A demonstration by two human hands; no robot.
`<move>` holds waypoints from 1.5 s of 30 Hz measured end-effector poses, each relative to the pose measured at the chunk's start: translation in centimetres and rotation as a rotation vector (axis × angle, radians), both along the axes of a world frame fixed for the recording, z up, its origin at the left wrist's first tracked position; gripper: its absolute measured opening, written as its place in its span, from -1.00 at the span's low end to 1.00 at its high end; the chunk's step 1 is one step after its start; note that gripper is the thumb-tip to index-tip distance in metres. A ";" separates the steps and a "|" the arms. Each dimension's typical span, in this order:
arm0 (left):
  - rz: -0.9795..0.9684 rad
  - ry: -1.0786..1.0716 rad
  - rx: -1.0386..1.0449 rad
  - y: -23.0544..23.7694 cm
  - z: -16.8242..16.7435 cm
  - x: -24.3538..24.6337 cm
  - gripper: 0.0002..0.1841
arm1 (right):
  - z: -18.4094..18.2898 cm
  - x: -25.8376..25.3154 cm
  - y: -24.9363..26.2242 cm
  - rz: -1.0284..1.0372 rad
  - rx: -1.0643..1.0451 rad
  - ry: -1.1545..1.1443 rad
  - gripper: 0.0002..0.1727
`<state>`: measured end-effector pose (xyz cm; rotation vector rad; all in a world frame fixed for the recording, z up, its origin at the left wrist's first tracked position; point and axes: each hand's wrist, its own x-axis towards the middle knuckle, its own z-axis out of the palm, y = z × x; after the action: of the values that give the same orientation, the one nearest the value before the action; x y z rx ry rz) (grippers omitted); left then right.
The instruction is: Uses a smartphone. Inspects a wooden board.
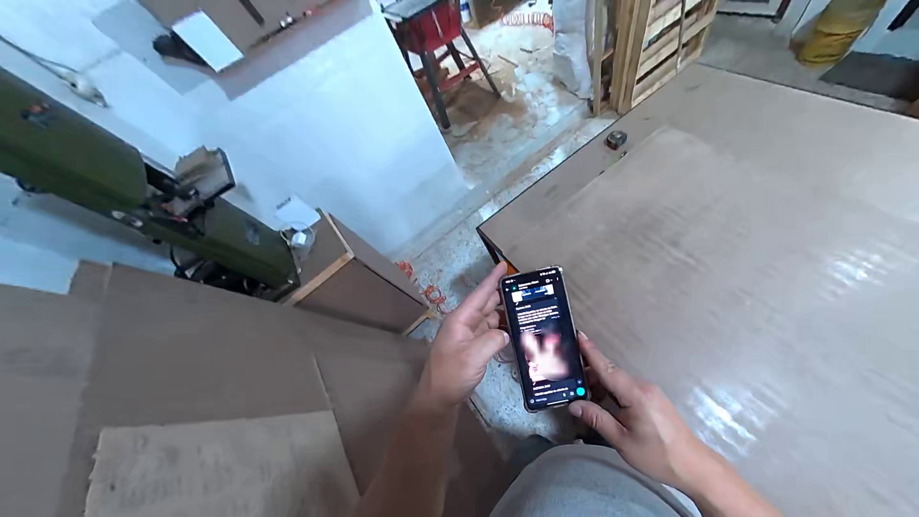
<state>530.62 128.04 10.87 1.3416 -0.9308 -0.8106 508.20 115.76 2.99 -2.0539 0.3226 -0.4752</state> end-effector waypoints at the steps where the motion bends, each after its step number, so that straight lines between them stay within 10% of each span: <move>1: -0.005 0.000 0.002 -1.2 0.1 0.9 -0.11 | 0.2 0.8 -1.1 -0.009 -0.011 0.004 -0.14; 22: -0.631 0.018 0.011 -31.0 -2.1 16.1 -0.36 | 0.5 13.9 -11.9 -0.744 0.066 0.071 -0.16; 28: -0.943 0.089 0.030 -33.7 -2.7 13.8 0.04 | 1.1 13.0 -13.0 -0.882 0.082 0.056 -0.10; 41: -0.906 -0.045 -0.034 -35.7 -1.9 8.1 0.16 | 1.8 8.3 -14.8 -0.918 0.054 -0.009 -0.09; 45: -0.738 -0.053 -0.041 -35.9 -1.5 7.0 -0.12 | 1.5 7.9 -15.5 -0.894 0.031 -0.035 -0.10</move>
<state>537.60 92.15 9.33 0.9745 -1.5086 -1.3018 516.11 100.29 4.54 -1.7788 1.2307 -1.0202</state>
